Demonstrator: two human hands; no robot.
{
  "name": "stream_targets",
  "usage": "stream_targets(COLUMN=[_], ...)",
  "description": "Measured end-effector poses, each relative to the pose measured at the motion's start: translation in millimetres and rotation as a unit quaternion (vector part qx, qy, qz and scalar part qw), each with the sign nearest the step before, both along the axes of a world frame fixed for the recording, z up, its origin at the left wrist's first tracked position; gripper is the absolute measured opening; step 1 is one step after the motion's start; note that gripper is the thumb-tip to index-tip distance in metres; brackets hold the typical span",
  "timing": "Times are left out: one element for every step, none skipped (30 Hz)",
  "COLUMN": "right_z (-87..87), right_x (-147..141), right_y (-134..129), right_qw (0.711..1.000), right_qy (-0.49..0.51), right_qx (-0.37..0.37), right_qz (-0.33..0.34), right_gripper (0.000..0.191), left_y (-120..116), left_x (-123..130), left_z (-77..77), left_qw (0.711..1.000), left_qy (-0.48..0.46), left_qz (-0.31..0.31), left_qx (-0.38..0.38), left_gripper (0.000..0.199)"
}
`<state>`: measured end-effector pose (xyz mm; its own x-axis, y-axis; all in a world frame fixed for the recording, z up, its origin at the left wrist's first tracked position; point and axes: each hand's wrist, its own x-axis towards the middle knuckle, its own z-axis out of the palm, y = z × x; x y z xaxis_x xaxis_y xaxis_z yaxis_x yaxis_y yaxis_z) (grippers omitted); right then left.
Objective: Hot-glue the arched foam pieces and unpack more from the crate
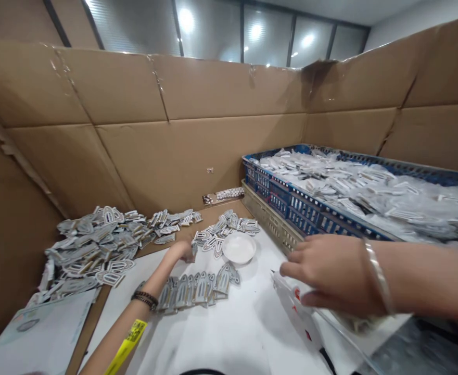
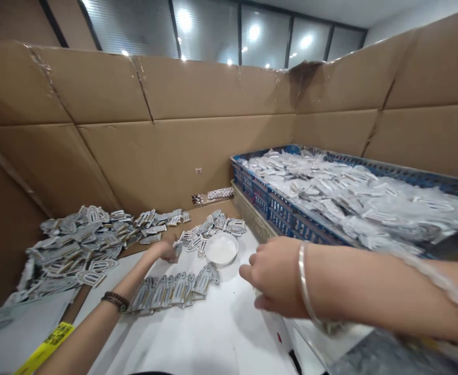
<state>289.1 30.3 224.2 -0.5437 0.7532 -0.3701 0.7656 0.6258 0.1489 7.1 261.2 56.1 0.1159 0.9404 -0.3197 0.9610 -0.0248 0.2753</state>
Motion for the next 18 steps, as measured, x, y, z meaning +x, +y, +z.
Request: stream_targets(right_z=[1.1,0.0,-2.4,-5.4,-8.3,-10.6,-12.0,-12.6,-12.6,-12.4,-12.2,-12.4,-12.9,-13.9,-15.1,-16.4,-17.6,-18.7], right_x=[-6,-9,-10,-10,-9,-9,-9,-10,-10,-11,-11,-12,-11,-11,-9,-8,-7,-5], right_y=[14,27,37,46,53,58,63,66,69,72,74,77,79,81,84,86,88,90], right_qw=[1.000,0.999,0.999,0.999,0.999,0.998,0.998,0.998,0.998,0.998,0.998,0.998,0.998,0.998,0.998,0.998,0.998,0.998], right_qy=[-0.019,-0.032,-0.039,-0.046,-0.052,-0.057,-0.059,-0.059,-0.060,-0.060,-0.060,-0.062,-0.062,-0.063,-0.062,-0.059,-0.058,-0.056], right_qx=[-0.008,-0.012,-0.011,-0.010,-0.014,-0.019,-0.020,-0.017,-0.012,-0.003,0.008,0.016,0.022,0.024,0.024,0.021,0.009,-0.011], right_qz=[0.003,0.005,0.008,0.009,0.010,0.008,0.007,0.005,0.004,0.001,0.000,-0.001,-0.003,-0.004,-0.006,-0.009,-0.013,-0.016], right_gripper=[0.029,0.032,0.033,0.035,0.035,0.036,0.036,0.035,0.033,0.031,0.030,0.028,0.028,0.027,0.028,0.029,0.030,0.031], left_y=[0,0,0,0,1,1,2,3,4,5,6,7,7,8,8,9,9,9], left_x=[-2,-5,-7,-10,-13,-17,-20,-24,-27,-30,-33,-35,-38,-40,-42,-43,-44,-45], left_z=[0.5,0.7,0.7,0.4,-0.1,-0.8,-1.5,-1.9,-2.1,-2.0,-1.5,-0.8,-0.1,0.2,0.1,-0.8,-2.4,-4.7], left_qw=[0.999,0.998,0.996,0.995,0.995,0.994,0.994,0.994,0.993,0.993,0.992,0.992,0.992,0.992,0.992,0.992,0.992,0.992], left_qy=[0.014,0.026,0.032,0.033,0.030,0.023,0.015,0.004,-0.008,-0.020,-0.032,-0.042,-0.049,-0.053,-0.054,-0.052,-0.048,-0.043], left_qz=[0.012,0.023,0.032,0.037,0.042,0.047,0.053,0.059,0.066,0.073,0.080,0.086,0.091,0.095,0.097,0.098,0.098,0.097], left_qx=[-0.028,-0.054,-0.072,-0.083,-0.090,-0.094,-0.096,-0.097,-0.096,-0.093,-0.089,-0.083,-0.075,-0.068,-0.062,-0.059,-0.061,-0.068], left_gripper=[0.034,0.034,0.034,0.034,0.034,0.034,0.035,0.035,0.034,0.034,0.034,0.034,0.034,0.035,0.035,0.035,0.035,0.034])
